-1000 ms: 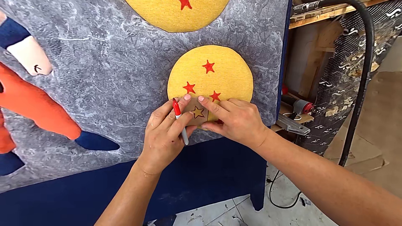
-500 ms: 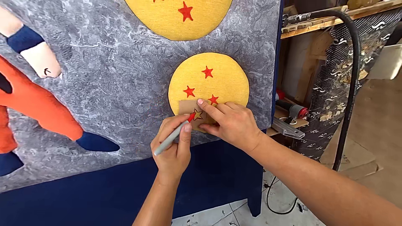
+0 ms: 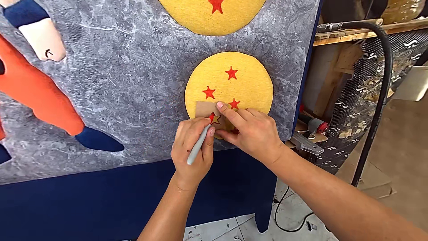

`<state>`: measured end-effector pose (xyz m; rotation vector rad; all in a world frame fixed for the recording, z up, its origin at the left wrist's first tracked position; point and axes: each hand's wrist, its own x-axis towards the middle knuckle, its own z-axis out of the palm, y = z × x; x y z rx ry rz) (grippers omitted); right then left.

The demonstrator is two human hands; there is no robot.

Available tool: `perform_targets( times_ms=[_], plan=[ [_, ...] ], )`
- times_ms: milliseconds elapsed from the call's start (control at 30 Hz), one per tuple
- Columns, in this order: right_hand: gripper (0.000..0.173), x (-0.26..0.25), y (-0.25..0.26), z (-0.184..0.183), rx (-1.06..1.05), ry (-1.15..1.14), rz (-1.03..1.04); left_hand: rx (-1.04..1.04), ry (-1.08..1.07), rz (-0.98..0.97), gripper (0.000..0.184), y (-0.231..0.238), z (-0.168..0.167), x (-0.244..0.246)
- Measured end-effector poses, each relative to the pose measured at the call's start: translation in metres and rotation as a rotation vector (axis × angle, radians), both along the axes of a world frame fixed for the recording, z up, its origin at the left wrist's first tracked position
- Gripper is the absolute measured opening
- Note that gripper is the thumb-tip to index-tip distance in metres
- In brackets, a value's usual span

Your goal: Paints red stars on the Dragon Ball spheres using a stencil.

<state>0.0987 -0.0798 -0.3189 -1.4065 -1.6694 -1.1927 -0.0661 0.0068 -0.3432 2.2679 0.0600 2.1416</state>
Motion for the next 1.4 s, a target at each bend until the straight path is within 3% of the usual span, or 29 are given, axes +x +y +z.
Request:
perform_targets(
  times_ms=[233,367,500,967,1400],
  plan=[
    [0.059,0.0,0.0,0.001,-0.005,0.007,0.009,0.0,0.149,-0.019,0.019,-0.001,0.004,-0.006],
    [0.058,0.0,0.0,0.001,0.002,-0.002,0.006,-0.023,0.071,-0.015,0.02,-0.001,0.006,-0.005],
    [0.059,-0.001,-0.002,0.002,-0.012,0.0,-0.002,0.001,0.132,-0.007,0.019,-0.001,0.009,-0.007],
    [0.06,-0.001,-0.002,0.001,-0.017,0.007,-0.013,-0.117,-0.095,-0.012,0.019,-0.014,-0.011,0.017],
    [0.059,0.0,-0.001,0.001,-0.004,-0.01,-0.013,-0.277,-0.279,0.123,0.022,-0.029,-0.021,0.031]
  ],
)
